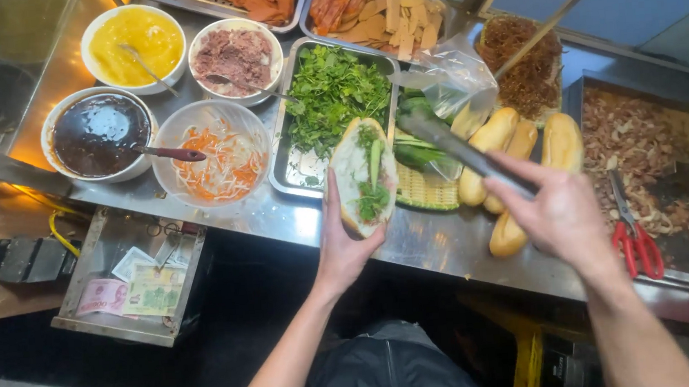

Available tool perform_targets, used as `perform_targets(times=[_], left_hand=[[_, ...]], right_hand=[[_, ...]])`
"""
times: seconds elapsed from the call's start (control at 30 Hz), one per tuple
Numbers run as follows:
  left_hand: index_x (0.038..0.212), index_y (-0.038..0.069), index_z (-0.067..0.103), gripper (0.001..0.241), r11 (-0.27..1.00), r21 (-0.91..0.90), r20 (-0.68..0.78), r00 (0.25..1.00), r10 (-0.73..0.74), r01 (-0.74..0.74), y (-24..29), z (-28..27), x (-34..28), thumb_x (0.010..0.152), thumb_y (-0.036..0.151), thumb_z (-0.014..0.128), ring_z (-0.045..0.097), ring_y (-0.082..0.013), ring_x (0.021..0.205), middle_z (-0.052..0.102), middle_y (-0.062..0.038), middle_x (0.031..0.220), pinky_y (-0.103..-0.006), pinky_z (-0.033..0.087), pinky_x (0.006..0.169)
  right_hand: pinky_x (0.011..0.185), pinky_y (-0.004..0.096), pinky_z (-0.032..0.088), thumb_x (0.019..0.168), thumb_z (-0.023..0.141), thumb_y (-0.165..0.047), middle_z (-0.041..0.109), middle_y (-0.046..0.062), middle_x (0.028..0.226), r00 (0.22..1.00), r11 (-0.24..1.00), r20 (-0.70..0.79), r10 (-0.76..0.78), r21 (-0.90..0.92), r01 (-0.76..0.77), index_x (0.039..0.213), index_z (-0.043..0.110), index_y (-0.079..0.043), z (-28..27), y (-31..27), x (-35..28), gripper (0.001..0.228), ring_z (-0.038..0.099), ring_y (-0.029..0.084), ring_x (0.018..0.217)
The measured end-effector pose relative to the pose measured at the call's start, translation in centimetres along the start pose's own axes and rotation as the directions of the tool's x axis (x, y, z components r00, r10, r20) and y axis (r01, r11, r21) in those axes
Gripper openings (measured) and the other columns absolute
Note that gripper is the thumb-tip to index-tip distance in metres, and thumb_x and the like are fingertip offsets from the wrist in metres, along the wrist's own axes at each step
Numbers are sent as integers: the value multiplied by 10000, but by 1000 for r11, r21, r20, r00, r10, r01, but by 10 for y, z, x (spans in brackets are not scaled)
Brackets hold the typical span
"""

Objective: Assembling a sandwich by adding various fillings like meat, vegetables, and sauces into a baguette and then pressing it.

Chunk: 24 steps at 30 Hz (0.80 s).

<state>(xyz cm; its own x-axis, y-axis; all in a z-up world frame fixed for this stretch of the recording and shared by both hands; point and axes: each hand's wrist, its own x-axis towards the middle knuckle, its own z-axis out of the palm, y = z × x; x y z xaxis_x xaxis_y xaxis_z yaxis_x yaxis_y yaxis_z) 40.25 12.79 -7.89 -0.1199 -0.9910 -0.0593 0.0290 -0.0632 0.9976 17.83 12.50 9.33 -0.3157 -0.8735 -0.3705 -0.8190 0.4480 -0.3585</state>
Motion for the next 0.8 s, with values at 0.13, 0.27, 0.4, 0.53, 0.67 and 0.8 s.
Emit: perform_targets(times=[0.13,0.27,0.4,0.53,0.67,0.8], left_hand=[[1615,187,34,1118,1000,-25,-15,1000,-6,5,0,-10,-1,784,99,776,285,-311,1495,228,-177,1651,-463,363,1174],[1613,164,41,1093,1000,-2,-23,1000,9,-9,2,-14,-1,793,95,760,233,-308,1524,182,-153,1683,-471,300,1205],[1614,189,37,1102,1000,-11,-25,1000,-8,7,-3,-21,0,797,138,775,285,-317,1509,210,-172,1671,-470,325,1192],[1613,234,45,1119,1000,19,-8,1000,-21,21,-5,-22,11,781,124,785,321,-332,1483,254,-202,1638,-505,396,1156],[1614,286,25,1131,995,86,31,998,-45,43,-3,-15,29,762,206,765,347,-351,1444,312,-214,1583,-556,408,1126],[1616,243,35,1105,995,40,96,992,83,-88,11,4,35,783,264,761,338,-361,1463,299,-191,1642,-566,397,1113]], right_hand=[[602,445,598,991,572,-534,755,79,724,990,807,-57,-126,-586,69,1429,614,-433,8,38,56,452,724,294,655],[474,302,372,1001,613,-434,630,-18,548,978,661,42,-207,-730,171,1369,655,-345,26,56,88,381,504,153,476],[770,426,625,997,607,-481,719,54,634,996,763,45,-73,-641,85,1411,620,-382,2,31,67,426,712,213,649],[438,286,421,1035,609,-377,794,149,765,995,944,52,87,-323,-66,1443,630,-351,-45,6,28,410,359,156,394],[484,343,306,940,694,-307,691,192,669,991,992,91,95,79,-102,1360,747,-246,-64,12,16,427,359,217,461],[368,254,239,911,709,-257,620,108,593,956,965,286,-57,261,-21,1315,807,-171,-41,21,16,424,359,166,399]])
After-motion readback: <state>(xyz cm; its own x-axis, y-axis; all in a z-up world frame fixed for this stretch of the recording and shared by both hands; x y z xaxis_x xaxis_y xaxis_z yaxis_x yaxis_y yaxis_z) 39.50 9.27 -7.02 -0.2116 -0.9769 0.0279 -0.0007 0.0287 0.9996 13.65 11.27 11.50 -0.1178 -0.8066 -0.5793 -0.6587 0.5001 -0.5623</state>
